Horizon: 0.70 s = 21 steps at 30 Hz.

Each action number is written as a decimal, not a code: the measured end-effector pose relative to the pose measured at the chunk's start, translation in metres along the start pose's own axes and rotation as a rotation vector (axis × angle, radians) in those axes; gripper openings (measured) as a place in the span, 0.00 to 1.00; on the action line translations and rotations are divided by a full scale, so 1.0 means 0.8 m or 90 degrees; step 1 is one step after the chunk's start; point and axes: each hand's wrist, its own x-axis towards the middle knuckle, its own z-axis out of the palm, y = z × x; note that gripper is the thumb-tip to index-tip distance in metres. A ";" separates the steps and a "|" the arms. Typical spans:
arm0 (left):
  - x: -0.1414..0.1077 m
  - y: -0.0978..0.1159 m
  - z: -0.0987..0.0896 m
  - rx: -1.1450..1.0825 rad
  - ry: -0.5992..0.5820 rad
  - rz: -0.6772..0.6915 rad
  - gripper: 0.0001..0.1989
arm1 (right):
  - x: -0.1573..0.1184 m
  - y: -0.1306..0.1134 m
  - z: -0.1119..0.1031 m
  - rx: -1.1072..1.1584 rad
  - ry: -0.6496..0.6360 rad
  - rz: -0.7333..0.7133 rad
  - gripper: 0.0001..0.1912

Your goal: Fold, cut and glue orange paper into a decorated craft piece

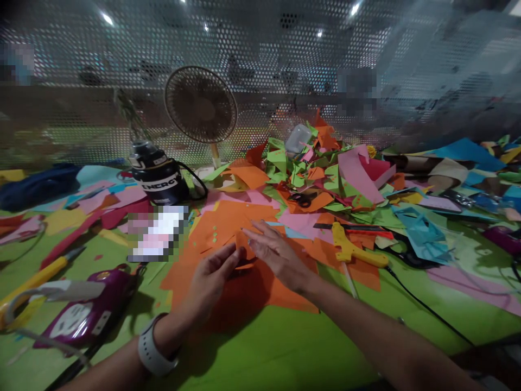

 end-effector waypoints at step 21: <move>0.001 -0.007 -0.001 -0.052 -0.026 0.046 0.18 | -0.008 -0.001 0.013 -0.113 0.004 -0.037 0.35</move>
